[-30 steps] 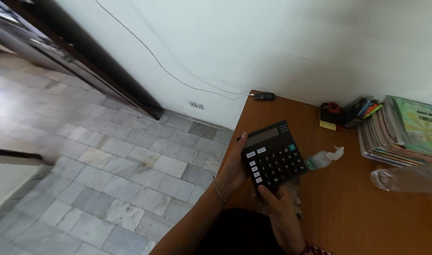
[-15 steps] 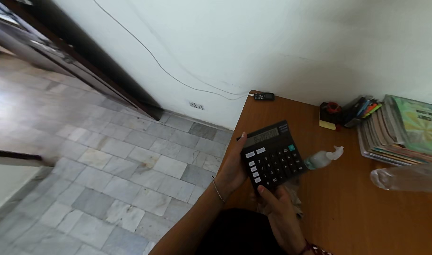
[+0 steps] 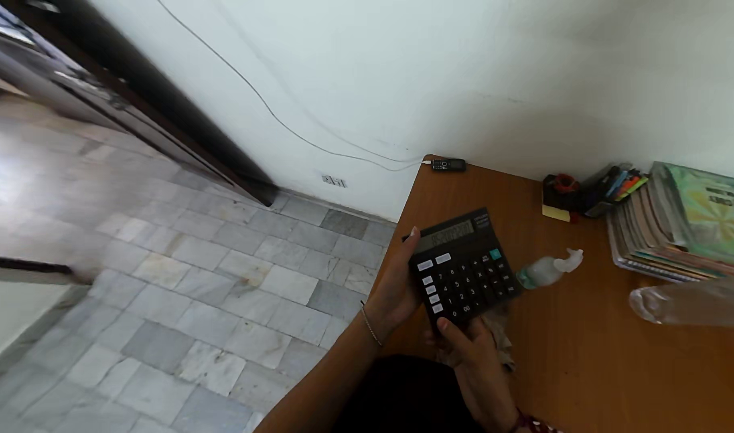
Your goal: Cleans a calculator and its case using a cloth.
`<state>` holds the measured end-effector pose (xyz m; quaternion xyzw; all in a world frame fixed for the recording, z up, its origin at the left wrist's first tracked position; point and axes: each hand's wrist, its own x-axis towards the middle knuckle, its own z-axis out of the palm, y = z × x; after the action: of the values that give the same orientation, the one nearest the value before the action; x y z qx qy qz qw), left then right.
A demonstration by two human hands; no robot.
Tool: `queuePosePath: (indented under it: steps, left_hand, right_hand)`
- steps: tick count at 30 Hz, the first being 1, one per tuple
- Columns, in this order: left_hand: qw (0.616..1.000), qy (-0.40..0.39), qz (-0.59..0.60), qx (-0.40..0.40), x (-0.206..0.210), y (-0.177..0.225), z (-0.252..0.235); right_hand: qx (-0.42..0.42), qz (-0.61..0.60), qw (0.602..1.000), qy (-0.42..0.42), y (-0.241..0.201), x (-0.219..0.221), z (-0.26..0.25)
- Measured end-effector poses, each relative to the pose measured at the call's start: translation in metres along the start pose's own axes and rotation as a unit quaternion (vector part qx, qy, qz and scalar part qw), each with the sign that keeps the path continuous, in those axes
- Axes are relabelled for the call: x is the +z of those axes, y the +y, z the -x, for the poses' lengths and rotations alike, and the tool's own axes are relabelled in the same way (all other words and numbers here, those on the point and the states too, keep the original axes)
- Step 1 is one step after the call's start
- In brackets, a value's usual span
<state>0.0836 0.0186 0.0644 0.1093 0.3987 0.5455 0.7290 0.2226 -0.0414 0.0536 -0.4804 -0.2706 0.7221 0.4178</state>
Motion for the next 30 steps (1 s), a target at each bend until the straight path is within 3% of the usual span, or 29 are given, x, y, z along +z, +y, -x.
queuePosePath:
  steps: [5,14,30]
  left_hand:
    - [1.000,0.020,0.004,-0.001,0.001,0.002,0.001]
    - [1.000,0.020,0.000,0.017,-0.005,0.006,0.000]
    - [1.000,0.014,-0.001,0.018,-0.004,0.004,0.000]
  right_hand:
    - [-0.002,-0.021,0.999,-0.024,0.003,-0.007,-0.002]
    - [-0.047,-0.043,0.998,0.030,-0.011,-0.030,-0.015]
    - [-0.060,-0.017,0.996,0.065,-0.015,-0.019,-0.019]
